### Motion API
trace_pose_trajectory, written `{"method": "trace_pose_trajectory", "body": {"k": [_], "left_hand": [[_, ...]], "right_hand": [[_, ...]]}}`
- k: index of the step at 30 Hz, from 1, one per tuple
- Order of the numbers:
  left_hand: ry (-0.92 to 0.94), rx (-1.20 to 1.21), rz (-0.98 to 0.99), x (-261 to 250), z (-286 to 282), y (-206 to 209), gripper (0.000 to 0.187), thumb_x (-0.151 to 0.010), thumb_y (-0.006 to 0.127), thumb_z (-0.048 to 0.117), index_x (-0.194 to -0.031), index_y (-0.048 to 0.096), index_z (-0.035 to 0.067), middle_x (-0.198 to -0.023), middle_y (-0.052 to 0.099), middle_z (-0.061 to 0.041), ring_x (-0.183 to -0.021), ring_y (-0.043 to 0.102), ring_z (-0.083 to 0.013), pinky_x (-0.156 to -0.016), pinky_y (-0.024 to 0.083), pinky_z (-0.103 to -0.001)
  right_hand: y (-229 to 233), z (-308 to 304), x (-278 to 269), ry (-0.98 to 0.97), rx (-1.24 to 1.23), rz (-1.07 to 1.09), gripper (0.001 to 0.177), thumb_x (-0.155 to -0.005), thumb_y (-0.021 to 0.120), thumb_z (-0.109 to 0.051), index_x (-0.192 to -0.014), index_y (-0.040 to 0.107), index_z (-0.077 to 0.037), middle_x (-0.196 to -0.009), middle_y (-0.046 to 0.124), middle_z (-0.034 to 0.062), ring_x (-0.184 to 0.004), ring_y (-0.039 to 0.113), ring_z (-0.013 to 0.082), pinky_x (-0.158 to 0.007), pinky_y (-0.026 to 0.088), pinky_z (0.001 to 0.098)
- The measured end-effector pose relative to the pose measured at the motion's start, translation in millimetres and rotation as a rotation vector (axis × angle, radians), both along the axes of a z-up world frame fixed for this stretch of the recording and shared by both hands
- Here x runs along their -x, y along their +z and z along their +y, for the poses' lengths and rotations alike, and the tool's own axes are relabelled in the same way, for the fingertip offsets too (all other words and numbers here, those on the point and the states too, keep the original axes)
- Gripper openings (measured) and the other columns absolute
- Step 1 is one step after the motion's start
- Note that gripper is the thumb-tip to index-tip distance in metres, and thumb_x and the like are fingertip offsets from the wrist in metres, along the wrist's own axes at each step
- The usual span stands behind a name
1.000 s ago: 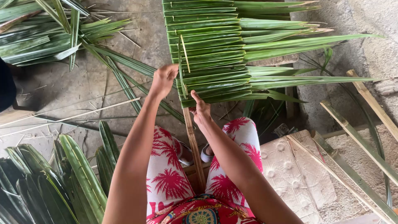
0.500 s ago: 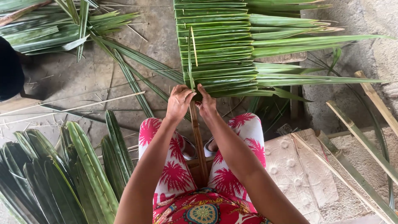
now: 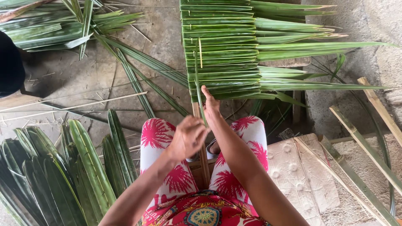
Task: Weaving palm leaves onto a wooden stick to create a thatched panel
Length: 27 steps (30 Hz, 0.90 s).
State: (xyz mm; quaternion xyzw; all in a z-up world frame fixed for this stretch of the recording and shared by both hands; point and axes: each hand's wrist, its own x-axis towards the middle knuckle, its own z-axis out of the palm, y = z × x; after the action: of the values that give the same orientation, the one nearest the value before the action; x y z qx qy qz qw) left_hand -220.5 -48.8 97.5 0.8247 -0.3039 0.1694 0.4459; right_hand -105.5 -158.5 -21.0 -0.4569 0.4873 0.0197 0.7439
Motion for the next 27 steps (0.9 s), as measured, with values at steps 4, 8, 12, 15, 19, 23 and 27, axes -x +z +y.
{"method": "trace_pose_trajectory", "body": {"k": [4,8,12,15,19,23,27], "left_hand": [[0.016,0.064,-0.079,32.1,4.9,32.8,0.018,-0.089,0.071,0.007,-0.072,0.069,0.013,-0.077,0.066,-0.001,-0.069,0.062,-0.0183,-0.064,0.053,-0.031],[-0.094,0.018,-0.115,2.8,20.0,13.1,0.037,-0.096,0.063,0.032,-0.120,0.053,0.005,-0.126,0.054,-0.015,-0.117,0.051,-0.0290,-0.096,0.046,-0.044],[-0.112,-0.200,-0.207,-48.4,23.1,-17.0,0.089,-0.101,0.044,0.062,-0.160,0.025,-0.002,-0.164,0.029,-0.026,-0.151,0.031,-0.0370,-0.120,0.030,-0.052],[0.000,-0.154,-0.303,-92.6,22.4,-93.9,0.070,-0.108,0.045,0.043,-0.160,0.026,0.001,-0.161,0.035,-0.021,-0.145,0.040,-0.0368,-0.114,0.039,-0.053],[0.020,0.055,0.048,-93.4,14.4,-53.2,0.044,-0.103,0.062,0.018,-0.144,0.053,0.005,-0.128,0.064,-0.019,-0.120,0.063,-0.0417,-0.106,0.050,-0.054],[0.063,0.086,-0.040,-99.1,-8.4,-62.0,0.012,-0.102,0.062,0.012,-0.110,0.070,0.008,-0.111,0.073,-0.009,-0.108,0.070,-0.0322,-0.097,0.057,-0.042],[0.171,0.392,0.334,-98.5,-27.6,-87.1,0.012,-0.109,0.049,0.013,-0.104,0.061,0.012,-0.086,0.074,-0.008,-0.087,0.074,-0.0289,-0.086,0.058,-0.044]], "right_hand": [[2.8,3.2,-4.6,0.030,0.054,0.000,0.072,-0.056,0.103,-0.042,-0.095,0.061,0.003,-0.087,0.053,0.0114,-0.065,0.052,0.0130,-0.045,0.042,0.0258],[-29.4,1.8,-17.0,-0.013,0.006,-0.042,0.079,-0.052,0.106,-0.039,-0.097,0.061,0.009,-0.087,0.060,0.0170,-0.063,0.063,0.0247,-0.045,0.051,0.0410],[-7.2,4.2,-4.5,-0.054,-0.038,-0.059,0.074,-0.059,0.104,-0.029,-0.101,0.059,0.013,-0.087,0.062,0.0175,-0.064,0.065,0.0224,-0.053,0.056,0.0340],[-8.8,5.2,-4.2,-0.040,-0.058,-0.076,0.075,-0.060,0.103,-0.029,-0.103,0.058,0.013,-0.091,0.058,0.0207,-0.067,0.063,0.0272,-0.055,0.057,0.0390],[-16.0,3.4,-7.5,-0.032,-0.092,-0.097,0.077,-0.063,0.102,-0.028,-0.107,0.056,0.014,-0.096,0.053,0.0255,-0.072,0.060,0.0345,-0.058,0.058,0.0464],[-53.3,0.2,-12.3,-0.093,-0.092,-0.100,0.064,-0.073,0.092,-0.020,-0.110,0.056,0.018,-0.102,0.054,0.0285,-0.076,0.057,0.0325,-0.062,0.057,0.0514],[-52.3,1.5,-13.6,-0.085,-0.067,-0.072,0.059,-0.074,0.089,-0.017,-0.110,0.057,0.018,-0.100,0.053,0.0282,-0.073,0.054,0.0287,-0.063,0.058,0.0482]]}}
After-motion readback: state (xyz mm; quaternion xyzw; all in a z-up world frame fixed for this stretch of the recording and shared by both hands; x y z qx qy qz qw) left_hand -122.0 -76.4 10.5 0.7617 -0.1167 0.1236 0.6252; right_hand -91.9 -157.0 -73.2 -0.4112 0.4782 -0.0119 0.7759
